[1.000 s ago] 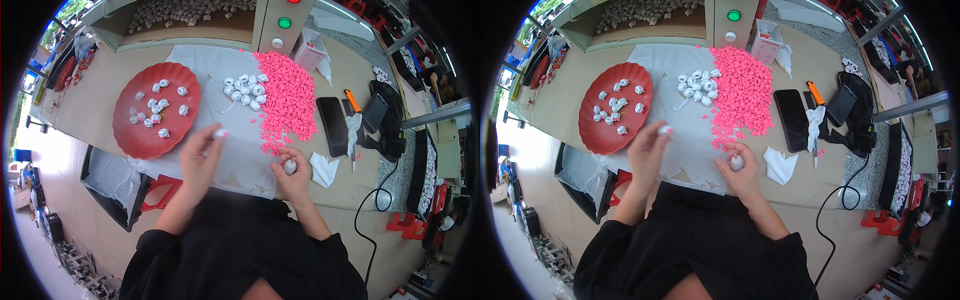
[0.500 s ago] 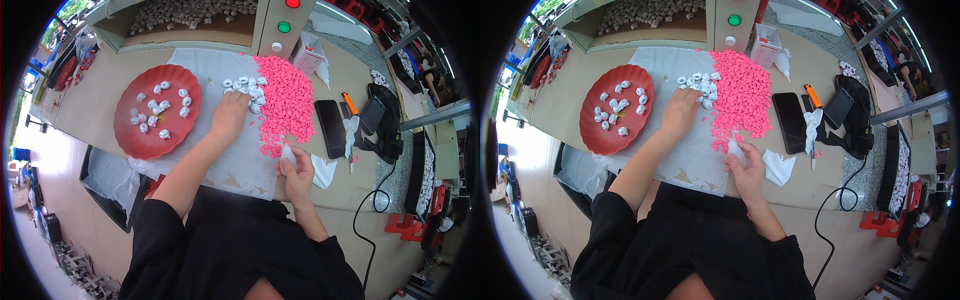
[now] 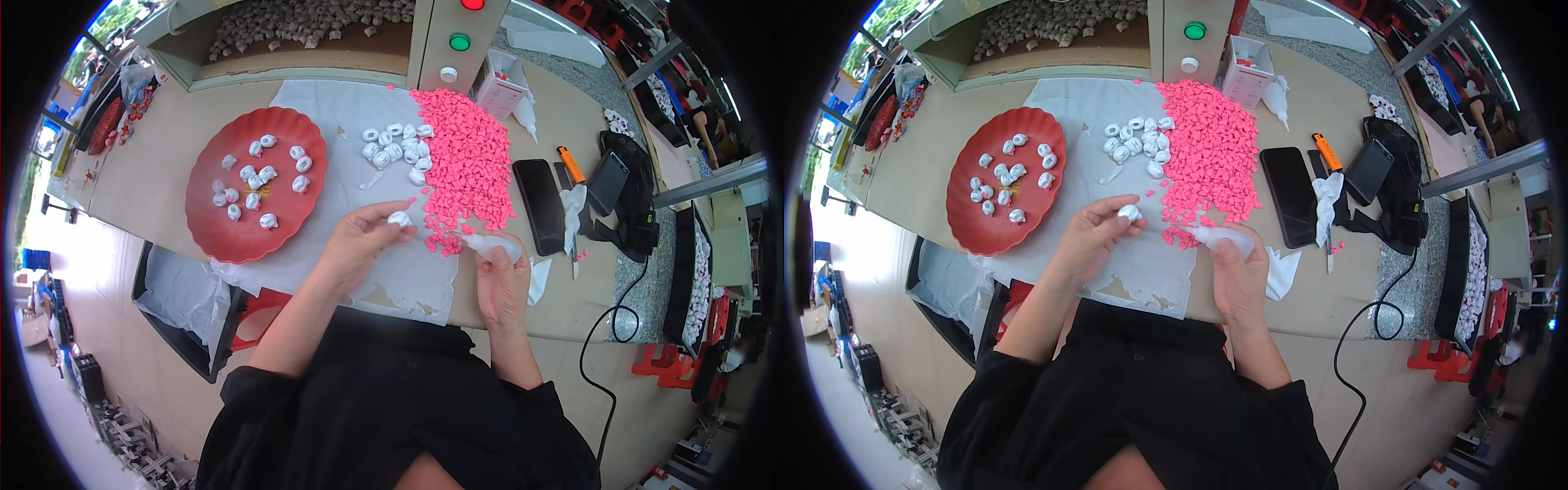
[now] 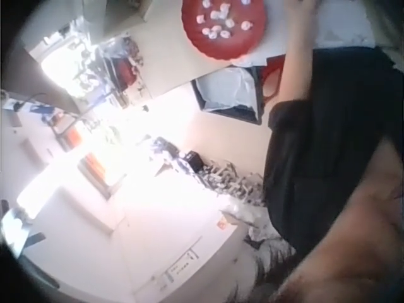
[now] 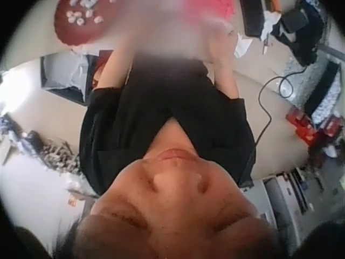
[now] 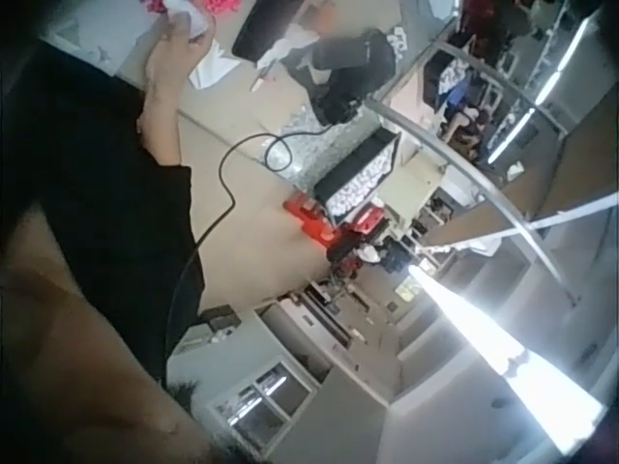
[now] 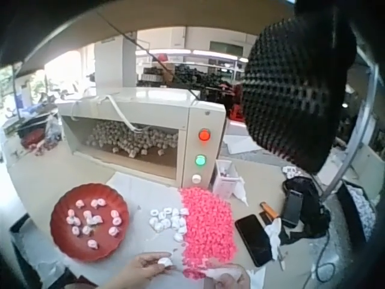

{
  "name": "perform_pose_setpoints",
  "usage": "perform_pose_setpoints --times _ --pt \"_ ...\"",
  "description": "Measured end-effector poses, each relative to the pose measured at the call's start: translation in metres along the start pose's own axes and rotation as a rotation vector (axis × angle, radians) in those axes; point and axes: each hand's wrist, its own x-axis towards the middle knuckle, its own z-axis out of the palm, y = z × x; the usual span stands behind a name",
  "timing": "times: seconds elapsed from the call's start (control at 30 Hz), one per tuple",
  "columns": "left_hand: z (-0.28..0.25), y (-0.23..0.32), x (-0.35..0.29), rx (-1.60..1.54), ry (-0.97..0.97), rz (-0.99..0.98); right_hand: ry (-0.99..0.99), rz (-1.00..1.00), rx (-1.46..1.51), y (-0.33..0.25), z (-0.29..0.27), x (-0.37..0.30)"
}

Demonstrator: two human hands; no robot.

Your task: The person applies adhesive to small white plastic components using an adhesive dispenser, then joins the components together by hand.

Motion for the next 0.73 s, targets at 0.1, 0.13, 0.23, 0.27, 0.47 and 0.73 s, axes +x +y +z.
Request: perform_pose_setpoints --times 0.1,0.13,0.23,0.27,0.47,0.73 --pt "0.008 -0.015 -0.015 -0.233 -0.071 -0.058 -0.125 0.061 0.159 -0.010 0.006 0.004" --pt "0.009 -0.019 -0.017 -0.301 -0.117 -0.040 -0.125 0.051 0.135 -0.013 0.014 0.003" --pt "0.014 -0.017 -0.022 -0.228 -0.083 -0.060 -0.118 0.030 0.092 -0.014 0.021 0.002" --pt "0.016 -0.015 -0.023 -0.162 -0.038 -0.068 -0.112 0.020 0.075 -0.015 0.022 0.002" --pt "0.015 -0.023 -0.022 -0.222 -0.130 -0.044 -0.075 -0.026 0.028 -0.010 0.015 -0.003" --pt "0.015 -0.035 -0.024 0.075 -0.078 0.146 -0.174 -0.233 -0.291 0.004 0.009 -0.012"
